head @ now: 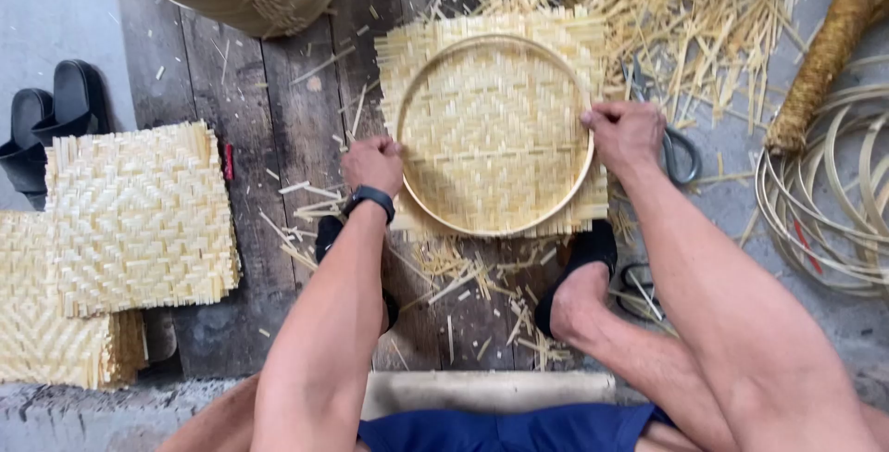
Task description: Assembling the woven base of a bamboo steamer by inserting a bamboo ring and trimming excess material with scissors.
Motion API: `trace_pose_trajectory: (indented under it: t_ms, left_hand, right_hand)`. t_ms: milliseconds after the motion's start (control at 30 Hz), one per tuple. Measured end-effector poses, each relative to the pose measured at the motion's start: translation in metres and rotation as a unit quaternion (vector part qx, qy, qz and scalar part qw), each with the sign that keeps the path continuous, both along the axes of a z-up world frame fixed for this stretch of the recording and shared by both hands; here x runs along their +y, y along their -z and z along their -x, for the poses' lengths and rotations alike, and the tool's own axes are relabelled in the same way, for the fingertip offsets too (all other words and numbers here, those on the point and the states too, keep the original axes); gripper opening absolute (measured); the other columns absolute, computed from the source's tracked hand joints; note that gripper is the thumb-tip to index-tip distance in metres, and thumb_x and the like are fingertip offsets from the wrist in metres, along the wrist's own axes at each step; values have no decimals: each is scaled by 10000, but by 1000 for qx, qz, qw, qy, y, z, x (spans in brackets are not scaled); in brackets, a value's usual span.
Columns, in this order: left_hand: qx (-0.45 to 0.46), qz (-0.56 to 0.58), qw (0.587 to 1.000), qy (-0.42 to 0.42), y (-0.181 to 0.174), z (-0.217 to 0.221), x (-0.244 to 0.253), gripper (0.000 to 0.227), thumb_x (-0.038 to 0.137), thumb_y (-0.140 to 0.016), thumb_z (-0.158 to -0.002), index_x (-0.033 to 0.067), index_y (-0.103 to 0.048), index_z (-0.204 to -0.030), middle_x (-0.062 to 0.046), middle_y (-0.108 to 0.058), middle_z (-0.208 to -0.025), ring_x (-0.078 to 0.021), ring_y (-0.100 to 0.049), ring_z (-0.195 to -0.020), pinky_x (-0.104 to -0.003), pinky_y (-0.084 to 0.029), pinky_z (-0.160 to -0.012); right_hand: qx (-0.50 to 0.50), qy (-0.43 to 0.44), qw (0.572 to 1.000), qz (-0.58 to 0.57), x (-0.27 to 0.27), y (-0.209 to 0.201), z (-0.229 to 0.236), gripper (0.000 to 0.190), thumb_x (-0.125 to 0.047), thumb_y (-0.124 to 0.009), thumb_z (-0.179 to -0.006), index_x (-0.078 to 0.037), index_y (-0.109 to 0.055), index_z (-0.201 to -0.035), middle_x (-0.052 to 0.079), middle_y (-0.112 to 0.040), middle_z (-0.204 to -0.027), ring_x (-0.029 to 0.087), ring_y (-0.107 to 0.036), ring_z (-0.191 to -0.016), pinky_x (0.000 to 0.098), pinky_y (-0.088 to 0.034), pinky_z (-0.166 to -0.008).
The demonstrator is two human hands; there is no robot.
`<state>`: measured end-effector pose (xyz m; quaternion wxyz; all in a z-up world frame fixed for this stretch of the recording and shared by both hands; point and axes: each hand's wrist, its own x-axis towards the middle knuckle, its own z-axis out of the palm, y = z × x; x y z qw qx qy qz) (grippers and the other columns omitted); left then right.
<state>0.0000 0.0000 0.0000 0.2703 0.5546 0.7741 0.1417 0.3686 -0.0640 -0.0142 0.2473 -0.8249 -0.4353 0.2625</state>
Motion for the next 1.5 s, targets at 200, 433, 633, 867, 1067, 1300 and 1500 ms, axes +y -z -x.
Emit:
trace_pose_trajectory:
  t_ms: [200,433,633,867,1067,1300,1500]
  left_hand:
    - [-27,14,999,-16,12,6,11,121,178,-795,-828,119,-811,-933,-143,-761,-857,-290,-748,-790,-396,-582,-793]
    - [-79,39,995,-52,16,14,13,166,207,-826,-822,98,-816,-946,-141,-766,-825,-246,-754,-746,-369,-602,-774]
    - [-118,26,991,-55,36,22,16,184,223,-843,-819,96,-811,-949,-114,-776,-814,-208,-755,-721,-356,-613,-750]
    - [-65,-5,998,5,35,23,13,185,241,-845,-812,91,-805,-912,-142,-759,-795,-268,-743,-710,-386,-587,-720]
    - [1,51,994,100,-38,-27,65,255,228,-733,-884,105,-742,-1107,-135,-682,-1155,-287,-615,-1102,-428,-472,-1014]
    - [-90,1,940,328,35,-106,144,359,474,-534,-1050,294,-658,-1334,-48,-468,-1538,-310,-420,-1391,-490,-299,-1135]
    - [-131,89,960,230,8,-113,151,369,494,-465,-1019,323,-768,-1141,19,-651,-1419,-161,-705,-1109,-375,-584,-950]
  right_hand:
    - [-17,9,1000,1,3,2,6,194,-239,-865,-849,-132,-836,-1008,100,-789,-838,194,-713,-737,353,-550,-806]
    - [-19,13,1000,10,14,0,7,197,-248,-854,-864,-142,-828,-1029,99,-782,-841,190,-700,-709,335,-560,-783]
    - [29,46,998,35,19,22,-2,213,-254,-854,-838,-141,-824,-1016,73,-780,-870,149,-705,-747,300,-563,-792]
    - [54,6,998,-9,14,22,-15,204,-232,-833,-882,-74,-817,-1011,92,-770,-792,146,-699,-672,310,-562,-664]
    - [-108,-168,973,-117,17,-50,51,463,-258,-823,-843,2,-667,-1193,206,-641,-1097,347,-610,-1020,451,-491,-921]
    - [-253,-468,830,-165,-37,-5,156,869,-652,-514,-896,-12,-454,-1482,252,-431,-1522,434,-349,-1445,658,-206,-1166]
    - [-168,-467,850,-179,-16,-23,135,733,-620,-606,-903,-88,-582,-1406,158,-556,-1407,334,-469,-1356,580,-307,-1108]
